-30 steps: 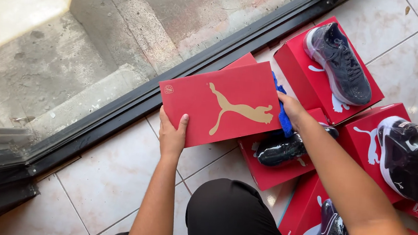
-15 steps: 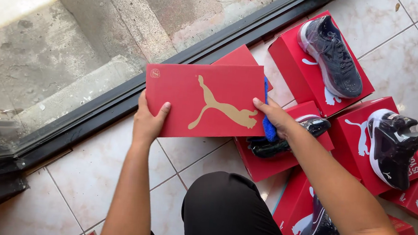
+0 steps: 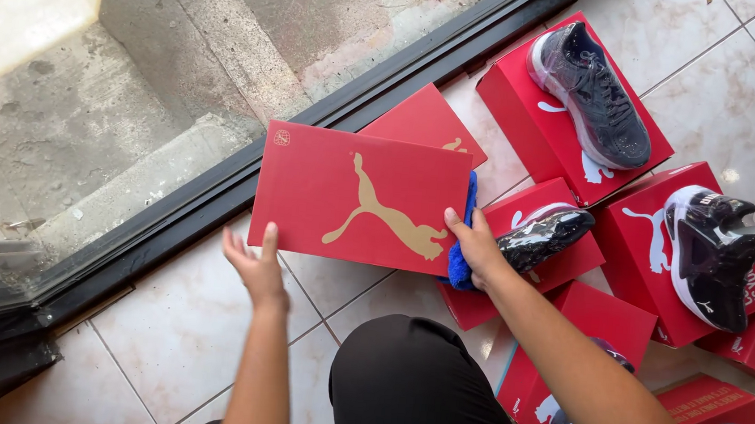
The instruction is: Wipe shoe boxes with a cloth and stack them.
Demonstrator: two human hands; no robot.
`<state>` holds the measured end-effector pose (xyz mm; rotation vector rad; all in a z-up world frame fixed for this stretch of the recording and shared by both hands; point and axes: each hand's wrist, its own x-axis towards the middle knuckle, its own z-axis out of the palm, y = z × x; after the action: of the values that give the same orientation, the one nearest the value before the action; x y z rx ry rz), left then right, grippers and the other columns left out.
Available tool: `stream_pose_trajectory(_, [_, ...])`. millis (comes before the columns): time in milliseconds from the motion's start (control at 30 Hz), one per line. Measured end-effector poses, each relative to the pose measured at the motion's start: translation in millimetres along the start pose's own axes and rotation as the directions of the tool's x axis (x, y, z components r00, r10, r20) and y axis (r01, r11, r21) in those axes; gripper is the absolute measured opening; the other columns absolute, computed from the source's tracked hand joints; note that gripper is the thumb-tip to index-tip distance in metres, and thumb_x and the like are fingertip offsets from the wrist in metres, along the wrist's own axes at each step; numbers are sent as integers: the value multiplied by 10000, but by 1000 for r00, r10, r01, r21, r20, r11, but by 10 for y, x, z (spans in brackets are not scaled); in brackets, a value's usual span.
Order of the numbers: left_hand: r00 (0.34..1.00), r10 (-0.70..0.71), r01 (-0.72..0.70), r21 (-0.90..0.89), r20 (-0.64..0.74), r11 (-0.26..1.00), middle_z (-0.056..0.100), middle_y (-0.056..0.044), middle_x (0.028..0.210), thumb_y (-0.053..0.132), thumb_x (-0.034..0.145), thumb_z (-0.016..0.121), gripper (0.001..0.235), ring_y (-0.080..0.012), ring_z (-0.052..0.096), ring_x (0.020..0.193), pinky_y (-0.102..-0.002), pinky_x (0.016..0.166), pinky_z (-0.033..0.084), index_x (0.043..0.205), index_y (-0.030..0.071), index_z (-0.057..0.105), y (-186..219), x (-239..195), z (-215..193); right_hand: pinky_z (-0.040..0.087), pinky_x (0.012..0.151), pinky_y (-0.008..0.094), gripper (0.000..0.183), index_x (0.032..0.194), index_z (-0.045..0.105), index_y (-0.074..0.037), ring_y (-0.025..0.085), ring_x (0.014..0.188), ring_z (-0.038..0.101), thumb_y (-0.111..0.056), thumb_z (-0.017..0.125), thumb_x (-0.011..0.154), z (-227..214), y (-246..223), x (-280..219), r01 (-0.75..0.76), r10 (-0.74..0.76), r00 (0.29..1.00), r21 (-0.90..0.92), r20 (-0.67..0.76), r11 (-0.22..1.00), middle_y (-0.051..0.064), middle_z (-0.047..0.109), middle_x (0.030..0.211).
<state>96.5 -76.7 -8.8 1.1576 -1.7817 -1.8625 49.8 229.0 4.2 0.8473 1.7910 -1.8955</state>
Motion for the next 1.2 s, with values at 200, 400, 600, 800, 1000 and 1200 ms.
stream_pose_trajectory(200, [977,-166,189,-186,130,964,189,-222,1644,152,855,832,1150,-436,275,1488,-685,1067,411,1629,319,-2,25,-532,560,249,1209,603,987,1603,166,-31,446,1527,210,-456,725,909,513,-469,-1001,-148,149,989,-110,5,983,311,201,1629])
stream_pose_trajectory(400, [903,-247,268,-10,351,963,146,-250,1663,189,899,727,1042,-560,271,1454,-787,910,452,1635,216,-11,650,-557,511,532,909,588,557,1421,545,-162,404,1106,642,-286,749,917,-249,495,-392,-221,225,974,238,11,946,253,637,1238])
stream_pose_trajectory(600, [856,-225,199,104,465,974,183,-227,1671,235,967,653,985,-538,282,1459,-760,884,481,1634,210,-72,471,-397,627,464,1057,511,469,1488,483,-239,331,1223,577,-373,535,1041,58,153,-464,-83,180,975,537,-130,839,142,570,1311])
stream_pose_trajectory(800, [859,-168,144,87,483,986,215,-186,1669,199,1018,579,900,-506,371,1430,-670,802,584,1620,246,-88,526,-236,646,533,950,567,434,1470,515,-228,343,1137,651,-260,529,1038,327,395,-653,-155,183,983,496,-8,854,202,652,1261])
stream_pose_trajectory(1000, [828,-155,116,105,538,988,232,-180,1667,198,1023,573,907,-504,444,1380,-639,749,613,1612,245,-115,439,-113,638,575,958,467,416,1489,478,-273,281,1090,684,-317,485,1075,-245,303,58,148,-60,983,549,-174,823,123,671,1221])
stream_pose_trajectory(1200, [825,12,-90,110,565,990,206,-289,1642,132,1041,534,760,-586,395,1363,-684,889,542,1617,94,39,451,123,558,565,888,534,457,1506,485,-208,323,1065,673,-250,491,1051,-260,495,-397,-62,68,998,358,-4,932,197,668,1204])
